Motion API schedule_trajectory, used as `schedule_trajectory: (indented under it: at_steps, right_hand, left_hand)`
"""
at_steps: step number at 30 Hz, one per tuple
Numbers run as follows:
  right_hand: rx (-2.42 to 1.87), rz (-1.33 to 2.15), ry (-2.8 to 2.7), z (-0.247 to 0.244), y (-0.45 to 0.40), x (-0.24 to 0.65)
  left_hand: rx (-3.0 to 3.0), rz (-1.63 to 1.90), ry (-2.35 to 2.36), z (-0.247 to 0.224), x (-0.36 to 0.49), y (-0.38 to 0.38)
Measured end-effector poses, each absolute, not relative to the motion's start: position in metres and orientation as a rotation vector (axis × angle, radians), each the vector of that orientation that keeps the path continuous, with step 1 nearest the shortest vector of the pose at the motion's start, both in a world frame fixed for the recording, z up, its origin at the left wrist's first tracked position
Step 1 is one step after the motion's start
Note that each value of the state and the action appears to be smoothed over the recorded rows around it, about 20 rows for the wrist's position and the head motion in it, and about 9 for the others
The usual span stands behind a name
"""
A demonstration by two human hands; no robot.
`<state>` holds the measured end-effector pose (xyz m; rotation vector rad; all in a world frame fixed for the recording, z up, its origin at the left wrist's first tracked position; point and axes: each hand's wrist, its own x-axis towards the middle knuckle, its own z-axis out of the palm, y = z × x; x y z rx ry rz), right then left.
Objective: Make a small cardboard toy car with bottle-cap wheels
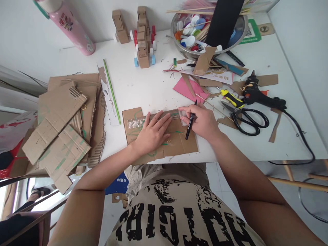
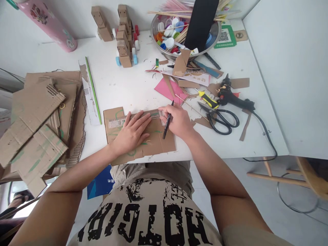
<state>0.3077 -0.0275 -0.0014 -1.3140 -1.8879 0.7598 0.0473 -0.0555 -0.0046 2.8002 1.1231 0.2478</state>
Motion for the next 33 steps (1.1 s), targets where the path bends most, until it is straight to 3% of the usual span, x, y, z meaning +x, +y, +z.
schedule_trajectory:
  at_steps: [15,33]
  right_hand:
    - [-1.150,0.979,-1.492,0.007,-0.006,0.282]
    - [-1.226,0.994,-1.590,-0.011,0.018,0.268]
  left_hand:
    - [2.791,0.155,1.126,0.003,0.051,-0.053]
    - [2.759,0.188,1.112,0.001,0.050,-0.054]
